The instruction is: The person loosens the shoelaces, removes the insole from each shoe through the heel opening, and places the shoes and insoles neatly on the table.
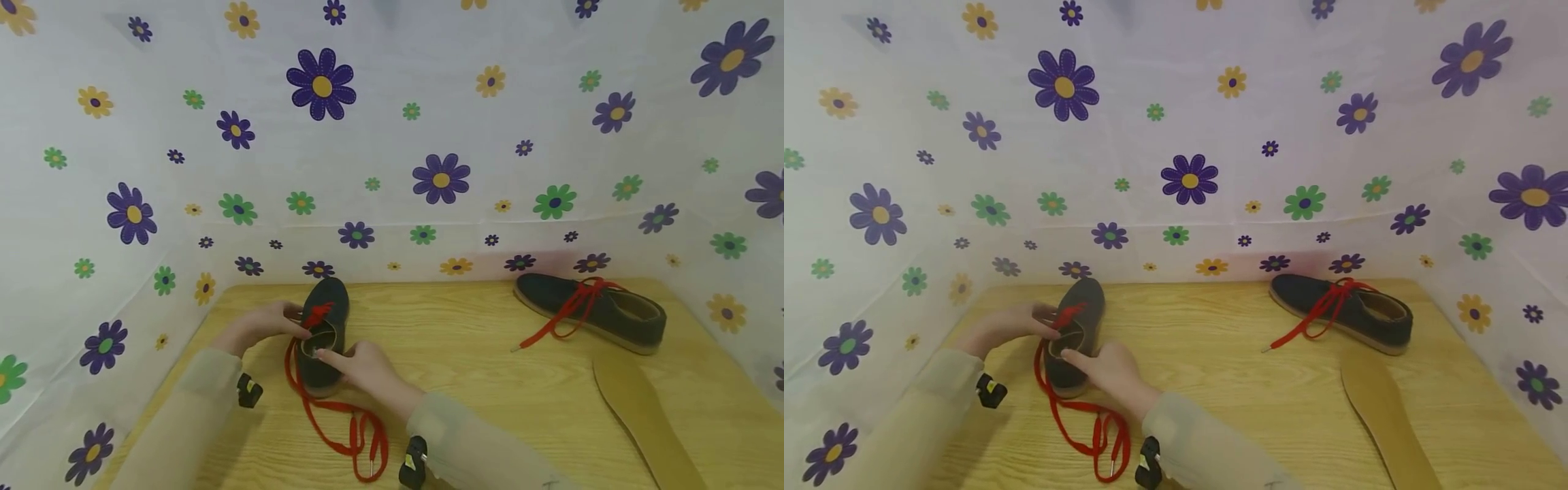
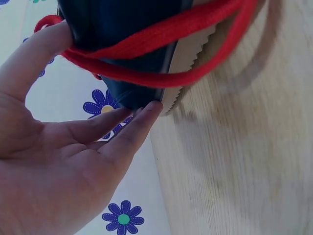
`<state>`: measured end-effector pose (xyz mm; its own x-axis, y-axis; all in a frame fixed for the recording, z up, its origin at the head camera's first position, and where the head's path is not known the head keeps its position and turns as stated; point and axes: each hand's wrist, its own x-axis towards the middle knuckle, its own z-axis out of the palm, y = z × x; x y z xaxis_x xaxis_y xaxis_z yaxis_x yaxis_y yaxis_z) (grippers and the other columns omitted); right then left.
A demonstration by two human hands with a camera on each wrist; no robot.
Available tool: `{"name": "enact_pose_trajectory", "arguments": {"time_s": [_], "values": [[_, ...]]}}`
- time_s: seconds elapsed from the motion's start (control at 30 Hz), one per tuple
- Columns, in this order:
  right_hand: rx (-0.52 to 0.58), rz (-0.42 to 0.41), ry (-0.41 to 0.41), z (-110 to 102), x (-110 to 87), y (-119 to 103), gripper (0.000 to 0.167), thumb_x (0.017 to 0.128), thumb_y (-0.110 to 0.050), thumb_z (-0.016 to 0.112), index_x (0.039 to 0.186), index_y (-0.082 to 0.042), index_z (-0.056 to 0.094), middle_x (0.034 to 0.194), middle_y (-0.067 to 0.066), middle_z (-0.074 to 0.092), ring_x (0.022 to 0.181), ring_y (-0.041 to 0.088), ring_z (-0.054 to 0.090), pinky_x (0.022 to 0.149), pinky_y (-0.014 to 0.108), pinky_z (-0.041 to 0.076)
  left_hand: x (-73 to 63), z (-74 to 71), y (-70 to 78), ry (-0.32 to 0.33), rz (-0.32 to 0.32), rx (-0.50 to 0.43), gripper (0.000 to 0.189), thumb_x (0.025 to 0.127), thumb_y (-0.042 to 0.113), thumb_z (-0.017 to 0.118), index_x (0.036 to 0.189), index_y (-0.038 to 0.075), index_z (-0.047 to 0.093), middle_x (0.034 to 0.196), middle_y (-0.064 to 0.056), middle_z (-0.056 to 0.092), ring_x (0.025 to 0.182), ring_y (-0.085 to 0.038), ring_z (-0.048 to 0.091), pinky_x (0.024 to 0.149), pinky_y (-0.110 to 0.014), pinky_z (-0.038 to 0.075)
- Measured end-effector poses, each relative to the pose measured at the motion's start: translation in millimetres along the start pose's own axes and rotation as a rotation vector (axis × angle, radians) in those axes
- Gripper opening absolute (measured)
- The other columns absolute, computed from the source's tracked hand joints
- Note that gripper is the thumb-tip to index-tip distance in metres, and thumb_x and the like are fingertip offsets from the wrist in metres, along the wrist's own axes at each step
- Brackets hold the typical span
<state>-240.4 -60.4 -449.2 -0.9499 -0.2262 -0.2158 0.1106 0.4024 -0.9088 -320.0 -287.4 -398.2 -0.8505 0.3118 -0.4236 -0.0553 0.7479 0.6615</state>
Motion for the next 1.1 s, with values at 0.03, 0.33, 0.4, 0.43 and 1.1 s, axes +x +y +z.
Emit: {"name": "enact_pose_trajectory", "arguments": {"time_s": [0.03,0.33,0.4,0.43,1.1], "values": [[0.007,0.003,0.006,1,0.6,-1,0.054,0.094,-0.056,0.075,0.063,-0.013,0.061,0.056,-0.003,0.058,0.051,0.009,0.050,0.046,0.022,0.031,0.0,-1.0,-0.5,0.002,0.003,0.010,0.084,0.095,0.025,0.077,0.156,-0.015,0.036,0.162,-0.036,0.037,0.149,-0.055,0.037,0.123,-0.067,0.031],[0.025,0.015,0.035,15,8.7,-3,0.053,0.093,-0.056,0.076,0.067,-0.011,0.065,0.059,0.002,0.065,0.053,0.011,0.054,0.048,0.024,0.035,3.6,-7.5,-7.1,-0.014,0.011,-0.033,0.081,0.094,0.018,0.074,0.157,-0.015,0.034,0.162,-0.038,0.037,0.148,-0.054,0.038,0.123,-0.068,0.030],[0.019,0.016,0.036,16,10.1,-4,0.053,0.092,-0.057,0.077,0.067,-0.012,0.064,0.059,0.002,0.065,0.054,0.011,0.054,0.048,0.024,0.036,4.7,-8.3,-8.1,-0.016,0.010,-0.046,0.081,0.093,0.016,0.073,0.157,-0.016,0.033,0.162,-0.039,0.035,0.147,-0.054,0.038,0.124,-0.068,0.029],[0.014,0.013,0.038,16,10.3,-4,0.054,0.092,-0.057,0.076,0.066,-0.012,0.064,0.059,0.002,0.065,0.053,0.012,0.054,0.048,0.025,0.036,4.9,-8.6,-8.1,-0.017,0.008,-0.053,0.082,0.093,0.015,0.073,0.157,-0.016,0.033,0.162,-0.039,0.035,0.148,-0.054,0.038,0.124,-0.068,0.029],[0.112,0.049,-0.151,-17,9.3,-13,0.053,0.102,-0.039,0.069,0.126,0.008,0.067,0.114,0.024,0.075,0.105,0.034,0.074,0.088,0.040,0.061,1.5,-18.3,-11.5,-0.068,0.032,-0.114,0.076,0.101,0.020,0.068,0.158,-0.015,0.032,0.161,-0.038,0.038,0.145,-0.051,0.048,0.121,-0.060,0.040]]}}
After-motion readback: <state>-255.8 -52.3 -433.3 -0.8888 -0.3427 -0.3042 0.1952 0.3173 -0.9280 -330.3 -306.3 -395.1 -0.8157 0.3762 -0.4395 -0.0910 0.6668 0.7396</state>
